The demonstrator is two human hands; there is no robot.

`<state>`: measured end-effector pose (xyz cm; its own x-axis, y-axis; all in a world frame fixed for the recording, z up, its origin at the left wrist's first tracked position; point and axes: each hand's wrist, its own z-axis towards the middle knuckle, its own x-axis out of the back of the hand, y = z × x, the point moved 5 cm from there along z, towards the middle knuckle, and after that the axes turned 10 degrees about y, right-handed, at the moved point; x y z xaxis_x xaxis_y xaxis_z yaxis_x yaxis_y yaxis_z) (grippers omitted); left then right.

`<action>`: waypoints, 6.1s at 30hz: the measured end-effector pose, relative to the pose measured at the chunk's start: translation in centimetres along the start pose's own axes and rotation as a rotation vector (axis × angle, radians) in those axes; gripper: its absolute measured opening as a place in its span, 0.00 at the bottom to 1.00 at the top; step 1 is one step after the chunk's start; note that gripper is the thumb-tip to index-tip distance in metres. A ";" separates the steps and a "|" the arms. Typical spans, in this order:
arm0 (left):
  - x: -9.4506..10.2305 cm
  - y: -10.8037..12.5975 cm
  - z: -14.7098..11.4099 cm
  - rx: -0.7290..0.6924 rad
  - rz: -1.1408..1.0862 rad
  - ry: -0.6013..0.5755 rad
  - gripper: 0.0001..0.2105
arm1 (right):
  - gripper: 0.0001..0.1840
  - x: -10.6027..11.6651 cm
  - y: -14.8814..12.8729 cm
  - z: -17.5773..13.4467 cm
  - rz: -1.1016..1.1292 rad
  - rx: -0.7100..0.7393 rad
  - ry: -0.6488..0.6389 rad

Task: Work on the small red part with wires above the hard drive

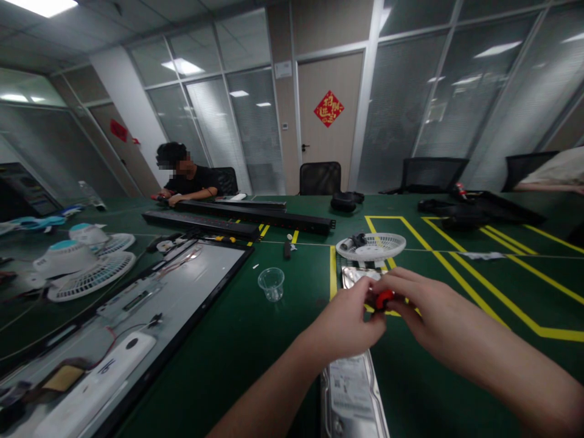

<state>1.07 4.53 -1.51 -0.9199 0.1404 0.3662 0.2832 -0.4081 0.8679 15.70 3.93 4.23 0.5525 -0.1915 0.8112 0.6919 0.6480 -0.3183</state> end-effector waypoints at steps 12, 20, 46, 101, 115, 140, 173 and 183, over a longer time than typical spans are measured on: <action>0.1 1.0 -0.1 -0.036 -0.066 -0.043 0.18 | 0.12 -0.7 1.0 -0.1 -0.230 -0.198 -0.029; 0.1 0.4 0.1 0.006 -0.060 -0.003 0.12 | 0.22 -0.6 0.7 0.0 -0.309 -0.246 -0.036; 0.1 0.3 0.1 -0.012 -0.084 0.005 0.19 | 0.15 -0.6 1.0 -0.1 -0.262 -0.175 0.008; 0.0 -0.4 0.0 0.036 -0.099 0.026 0.23 | 0.15 -0.5 0.9 -0.6 -0.104 -0.020 0.063; 0.0 0.4 0.0 -0.021 -0.040 -0.023 0.15 | 0.10 -0.5 1.2 -0.2 -0.224 -0.187 -0.021; 0.0 0.0 -0.1 0.020 -0.038 -0.007 0.16 | 0.12 0.1 0.6 -0.1 -0.065 -0.057 -0.015; -0.1 -0.1 -0.1 0.033 -0.022 -0.013 0.16 | 0.14 -0.4 1.0 -0.2 -0.085 -0.093 -0.019; 0.0 0.4 -0.1 -0.039 -0.068 -0.013 0.18 | 0.14 -0.3 0.9 -0.2 -0.272 -0.236 -0.044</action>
<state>1.16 4.32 -1.22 -0.9329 0.1806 0.3116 0.2092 -0.4323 0.8771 16.23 4.42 3.62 0.3161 -0.2984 0.9006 0.9020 0.3887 -0.1879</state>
